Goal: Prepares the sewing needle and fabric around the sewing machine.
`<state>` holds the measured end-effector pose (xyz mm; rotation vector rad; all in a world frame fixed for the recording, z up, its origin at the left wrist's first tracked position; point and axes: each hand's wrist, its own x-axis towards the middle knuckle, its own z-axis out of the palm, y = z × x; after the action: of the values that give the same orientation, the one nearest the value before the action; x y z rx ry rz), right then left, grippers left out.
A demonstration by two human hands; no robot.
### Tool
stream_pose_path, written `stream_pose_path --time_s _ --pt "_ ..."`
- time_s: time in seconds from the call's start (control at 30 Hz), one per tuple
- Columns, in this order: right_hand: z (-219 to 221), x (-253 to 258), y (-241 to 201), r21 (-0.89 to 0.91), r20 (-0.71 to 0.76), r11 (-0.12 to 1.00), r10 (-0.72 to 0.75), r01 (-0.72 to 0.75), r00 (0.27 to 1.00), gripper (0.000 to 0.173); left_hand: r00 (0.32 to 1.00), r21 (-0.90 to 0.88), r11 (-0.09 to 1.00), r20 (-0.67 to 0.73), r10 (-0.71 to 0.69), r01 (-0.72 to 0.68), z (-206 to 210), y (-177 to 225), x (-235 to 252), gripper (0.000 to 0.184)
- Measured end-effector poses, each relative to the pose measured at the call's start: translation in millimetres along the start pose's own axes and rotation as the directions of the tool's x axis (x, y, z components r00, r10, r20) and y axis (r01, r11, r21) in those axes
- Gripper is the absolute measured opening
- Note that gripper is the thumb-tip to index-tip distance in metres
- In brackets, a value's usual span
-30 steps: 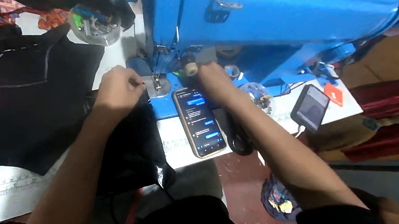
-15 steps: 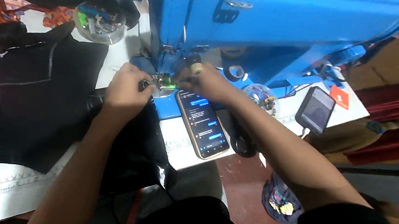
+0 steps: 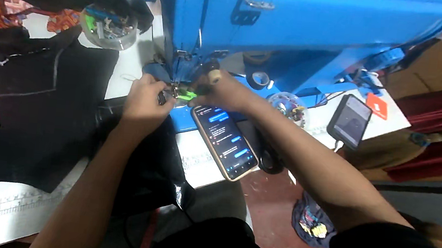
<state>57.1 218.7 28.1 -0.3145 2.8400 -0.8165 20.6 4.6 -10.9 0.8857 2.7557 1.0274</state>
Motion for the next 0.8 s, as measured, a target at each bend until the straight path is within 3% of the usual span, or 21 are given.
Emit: stream_pose_path --time_s 0.47,0.57,0.73,0.8 --pt "5 5 1 -0.031 -0.014 0.999 0.012 -0.012 1.000 0.022 1.000 0.049 0.999 0.016 0.011 -0.012 0 -1 0 0.030" --pt "2 -2 5 -0.023 -0.024 0.999 -0.039 0.039 0.999 0.024 0.999 0.050 0.999 0.033 0.013 -0.014 -1 -1 0 0.030" --pt "-16 -68 14 -0.146 -0.156 0.985 -0.110 0.087 0.982 0.034 0.999 0.058 0.998 0.050 0.016 -0.019 -3 -1 0 0.029" --pt "-17 -106 24 -0.175 -0.172 0.983 -0.081 0.050 0.982 0.049 0.999 0.065 0.998 0.053 0.006 -0.009 -3 0 0 0.029"
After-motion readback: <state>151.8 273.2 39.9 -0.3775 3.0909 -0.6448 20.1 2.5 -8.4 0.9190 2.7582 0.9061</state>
